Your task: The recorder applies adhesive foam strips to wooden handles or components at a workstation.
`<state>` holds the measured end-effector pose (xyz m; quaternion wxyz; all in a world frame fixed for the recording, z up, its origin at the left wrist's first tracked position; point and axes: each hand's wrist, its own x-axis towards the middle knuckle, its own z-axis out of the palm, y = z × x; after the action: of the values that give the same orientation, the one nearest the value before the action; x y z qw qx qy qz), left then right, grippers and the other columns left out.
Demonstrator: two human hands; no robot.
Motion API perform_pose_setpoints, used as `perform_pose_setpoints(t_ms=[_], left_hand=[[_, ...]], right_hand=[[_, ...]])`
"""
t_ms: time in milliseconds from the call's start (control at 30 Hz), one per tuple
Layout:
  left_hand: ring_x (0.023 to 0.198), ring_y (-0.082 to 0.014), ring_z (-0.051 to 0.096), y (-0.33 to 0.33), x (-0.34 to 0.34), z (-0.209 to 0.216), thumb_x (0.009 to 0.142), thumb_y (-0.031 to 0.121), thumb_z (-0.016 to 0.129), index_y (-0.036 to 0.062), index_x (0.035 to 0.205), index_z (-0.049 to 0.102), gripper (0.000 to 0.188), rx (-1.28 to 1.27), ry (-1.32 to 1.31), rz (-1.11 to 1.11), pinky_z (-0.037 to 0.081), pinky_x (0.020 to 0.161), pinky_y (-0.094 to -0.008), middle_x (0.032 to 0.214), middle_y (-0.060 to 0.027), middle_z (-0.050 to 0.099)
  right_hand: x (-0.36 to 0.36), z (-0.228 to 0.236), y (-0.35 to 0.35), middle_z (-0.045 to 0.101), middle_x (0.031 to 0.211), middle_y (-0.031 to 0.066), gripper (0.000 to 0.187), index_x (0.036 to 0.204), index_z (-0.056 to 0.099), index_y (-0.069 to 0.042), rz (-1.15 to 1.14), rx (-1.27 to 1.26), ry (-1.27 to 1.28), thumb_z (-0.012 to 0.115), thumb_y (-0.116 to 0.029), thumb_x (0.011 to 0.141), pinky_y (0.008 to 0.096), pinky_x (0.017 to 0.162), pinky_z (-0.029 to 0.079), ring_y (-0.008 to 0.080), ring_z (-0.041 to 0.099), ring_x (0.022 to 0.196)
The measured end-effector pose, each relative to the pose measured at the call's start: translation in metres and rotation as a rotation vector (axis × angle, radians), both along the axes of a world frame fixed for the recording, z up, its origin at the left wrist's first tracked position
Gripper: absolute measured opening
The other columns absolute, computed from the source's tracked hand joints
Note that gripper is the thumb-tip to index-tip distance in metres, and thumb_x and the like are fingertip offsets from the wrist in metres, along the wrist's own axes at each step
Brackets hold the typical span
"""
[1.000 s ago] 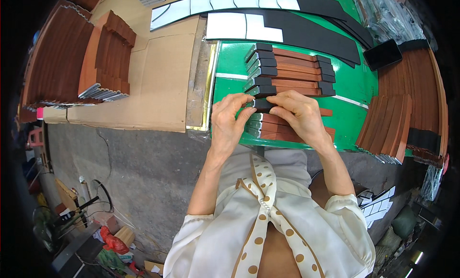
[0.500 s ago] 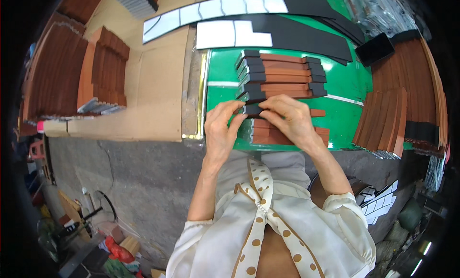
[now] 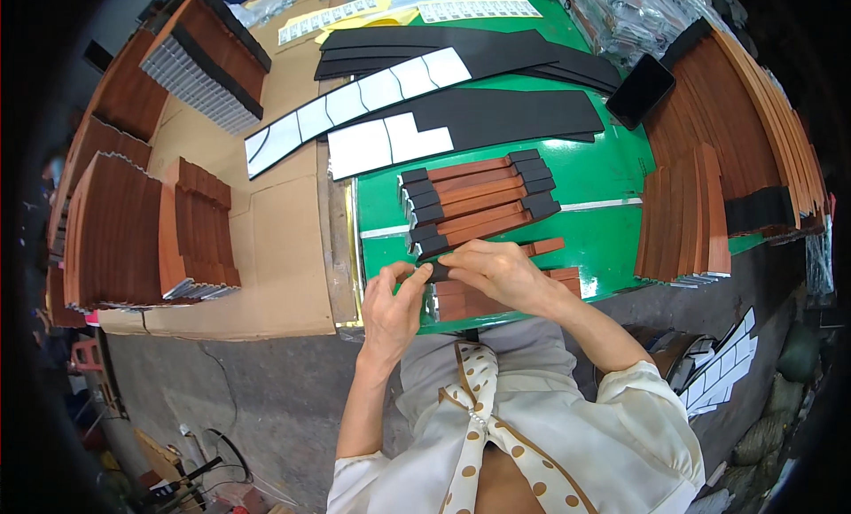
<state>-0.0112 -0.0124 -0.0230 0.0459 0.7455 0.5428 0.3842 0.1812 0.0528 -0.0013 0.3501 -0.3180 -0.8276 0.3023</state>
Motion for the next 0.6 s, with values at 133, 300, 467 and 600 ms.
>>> perform_pose_setpoints(t_ms=[133, 300, 467, 600], left_hand=[[0.086, -0.0271, 0.060, 0.012, -0.024, 0.014, 0.079, -0.002, 0.064, 0.0076, 0.116, 0.059, 0.038, -0.260, -0.341, -0.057, 0.047, 0.076, -0.0360, 0.098, -0.0144, 0.060], [0.090, -0.0282, 0.061, 0.081, -0.039, 0.023, 0.083, -0.001, 0.060, 0.0061, 0.112, 0.062, 0.030, -0.187, -0.316, 0.114, 0.048, 0.076, -0.0363, 0.105, -0.0133, 0.062], [0.092, -0.0288, 0.061, 0.156, -0.043, -0.019, 0.080, 0.000, 0.061, 0.0055, 0.104, 0.065, 0.025, -0.103, -0.010, -0.036, 0.048, 0.079, -0.0357, 0.105, -0.0103, 0.064], [0.092, -0.0255, 0.060, 0.169, -0.037, -0.032, 0.076, 0.001, 0.064, 0.0065, 0.099, 0.067, 0.025, -0.131, 0.099, -0.050, 0.047, 0.078, -0.0366, 0.101, -0.0059, 0.066]], right_hand=[[0.020, 0.030, 0.032, 0.067, 0.091, 0.0125, 0.017, 0.097, 0.067, -0.002, -0.031, -0.013, -0.032, 0.067, -0.004, 0.080, 0.0324, 0.066, 0.053, 0.0244, 0.066, 0.078], [0.014, 0.033, 0.124, 0.066, 0.087, 0.0121, 0.013, 0.093, 0.067, -0.001, -0.091, 0.182, -0.147, 0.065, -0.007, 0.081, 0.0343, 0.066, 0.052, 0.0278, 0.065, 0.076], [-0.017, -0.011, 0.194, 0.063, 0.083, 0.0132, 0.011, 0.086, 0.064, 0.000, -0.045, 0.268, -0.437, 0.064, -0.009, 0.079, 0.0364, 0.067, 0.052, 0.0313, 0.063, 0.078], [-0.034, -0.035, 0.221, 0.063, 0.080, 0.0152, 0.006, 0.078, 0.062, 0.001, -0.016, 0.475, -0.688, 0.059, -0.003, 0.075, 0.0360, 0.067, 0.054, 0.0299, 0.065, 0.078]])
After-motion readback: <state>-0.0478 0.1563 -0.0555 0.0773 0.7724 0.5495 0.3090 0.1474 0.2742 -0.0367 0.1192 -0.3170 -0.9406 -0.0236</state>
